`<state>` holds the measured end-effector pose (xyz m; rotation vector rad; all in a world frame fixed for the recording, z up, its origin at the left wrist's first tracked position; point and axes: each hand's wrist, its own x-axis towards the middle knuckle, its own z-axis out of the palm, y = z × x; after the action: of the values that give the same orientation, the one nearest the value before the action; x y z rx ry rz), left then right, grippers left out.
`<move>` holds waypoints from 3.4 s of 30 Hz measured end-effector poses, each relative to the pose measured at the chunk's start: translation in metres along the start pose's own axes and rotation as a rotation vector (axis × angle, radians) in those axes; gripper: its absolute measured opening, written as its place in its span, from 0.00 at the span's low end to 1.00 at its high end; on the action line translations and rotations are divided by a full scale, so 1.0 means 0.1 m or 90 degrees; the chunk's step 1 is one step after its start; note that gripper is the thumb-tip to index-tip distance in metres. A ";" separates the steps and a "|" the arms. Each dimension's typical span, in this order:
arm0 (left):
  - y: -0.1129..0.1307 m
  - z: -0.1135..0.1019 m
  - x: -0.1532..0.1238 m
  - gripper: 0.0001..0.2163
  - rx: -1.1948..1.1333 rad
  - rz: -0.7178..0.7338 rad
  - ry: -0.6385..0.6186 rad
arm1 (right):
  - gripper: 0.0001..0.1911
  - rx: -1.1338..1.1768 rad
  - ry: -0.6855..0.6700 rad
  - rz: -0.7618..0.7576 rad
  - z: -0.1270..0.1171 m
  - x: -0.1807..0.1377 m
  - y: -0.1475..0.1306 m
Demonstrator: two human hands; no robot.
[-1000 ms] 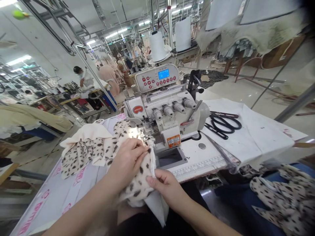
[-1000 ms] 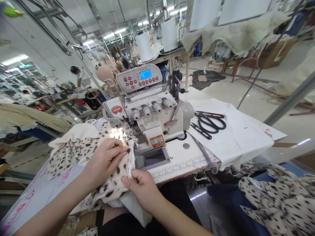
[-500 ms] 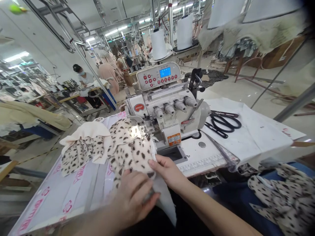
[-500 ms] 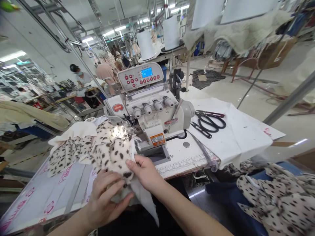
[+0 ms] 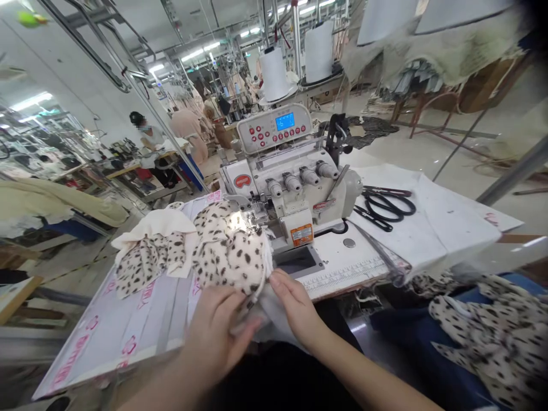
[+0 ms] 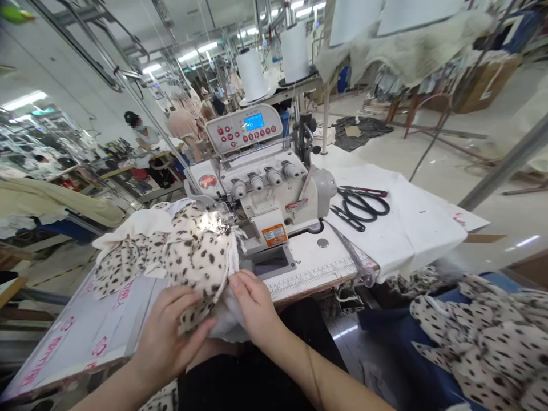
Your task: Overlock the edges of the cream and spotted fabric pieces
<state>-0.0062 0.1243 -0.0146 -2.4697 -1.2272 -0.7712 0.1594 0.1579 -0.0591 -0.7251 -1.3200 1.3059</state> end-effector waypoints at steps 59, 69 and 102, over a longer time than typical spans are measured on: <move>-0.33 0.03 0.73 0.13 -0.128 -0.018 -0.148 | 0.11 -0.054 -0.012 0.081 -0.09 0.18 -0.07; -0.46 -0.01 0.80 0.12 -0.179 -0.049 -0.207 | 0.06 -0.096 -0.016 0.115 -0.11 0.22 -0.09; -0.39 0.10 0.64 0.16 -0.066 0.042 -0.117 | 0.12 -0.117 -0.127 0.066 -0.15 0.14 -0.15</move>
<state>-0.0023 0.1936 0.0142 -2.7026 -1.1856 -0.6165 0.1739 0.1723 -0.0440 -0.8149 -1.5968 1.3800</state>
